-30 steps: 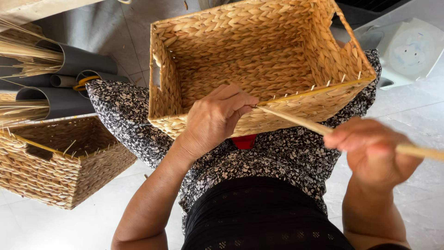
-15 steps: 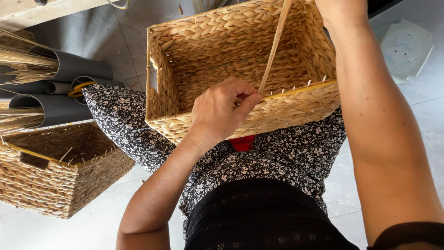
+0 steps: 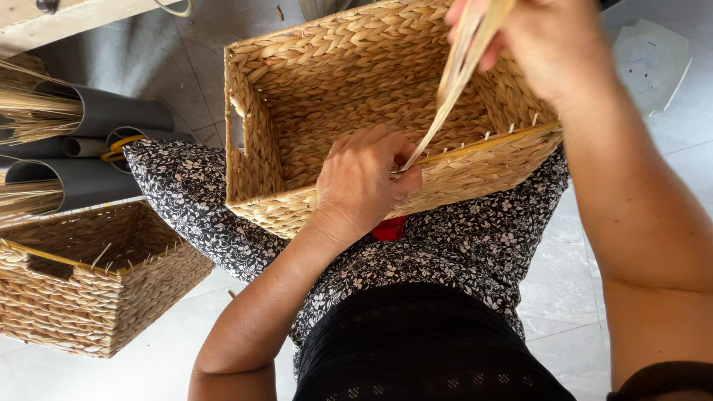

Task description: The person sits on the floor with a woven basket on their lap and weaves a flat natural-fiber strip around the basket's rim, folding and threading the strip over and under the woven edge and pressing each section into place by hand. They work the strip progressively along the rim, tightening and repositioning it as they go.

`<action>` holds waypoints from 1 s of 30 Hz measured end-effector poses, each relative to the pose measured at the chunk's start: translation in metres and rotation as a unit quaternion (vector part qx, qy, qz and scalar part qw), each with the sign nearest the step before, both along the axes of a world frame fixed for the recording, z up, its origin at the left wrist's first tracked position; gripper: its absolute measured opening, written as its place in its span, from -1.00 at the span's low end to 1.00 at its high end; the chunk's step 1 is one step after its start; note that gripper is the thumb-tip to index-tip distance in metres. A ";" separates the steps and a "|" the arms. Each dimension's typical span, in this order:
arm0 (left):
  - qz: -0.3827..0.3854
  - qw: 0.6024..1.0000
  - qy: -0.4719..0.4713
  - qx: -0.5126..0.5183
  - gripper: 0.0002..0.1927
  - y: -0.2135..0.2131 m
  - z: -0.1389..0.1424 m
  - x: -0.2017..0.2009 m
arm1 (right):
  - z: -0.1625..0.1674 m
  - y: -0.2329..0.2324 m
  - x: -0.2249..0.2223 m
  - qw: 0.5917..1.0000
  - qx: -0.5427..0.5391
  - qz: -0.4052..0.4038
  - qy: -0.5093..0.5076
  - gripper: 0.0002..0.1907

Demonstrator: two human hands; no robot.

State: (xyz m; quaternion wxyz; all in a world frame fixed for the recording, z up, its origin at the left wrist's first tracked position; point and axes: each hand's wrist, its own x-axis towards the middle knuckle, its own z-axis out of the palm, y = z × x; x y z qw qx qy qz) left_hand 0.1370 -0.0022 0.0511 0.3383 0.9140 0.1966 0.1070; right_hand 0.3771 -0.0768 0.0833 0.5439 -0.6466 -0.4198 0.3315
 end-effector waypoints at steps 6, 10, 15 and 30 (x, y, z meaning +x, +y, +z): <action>-0.016 0.999 -0.028 0.032 -0.76 -0.003 -0.003 -0.006 | -0.035 0.003 -0.017 0.999 -0.038 0.027 0.008 -0.77; 0.011 1.000 0.003 -0.016 -0.70 -0.003 0.001 -0.008 | -0.037 0.007 -0.025 0.993 -0.112 0.031 0.001 -0.75; 0.001 0.999 -0.028 -0.040 -0.68 -0.001 0.005 -0.009 | -0.038 0.011 -0.028 0.986 -0.159 0.053 0.027 -0.73; -0.019 0.983 -0.052 -0.176 -0.87 0.012 0.002 -0.015 | -0.017 -0.027 -0.043 0.907 -0.066 0.064 -0.411 -0.73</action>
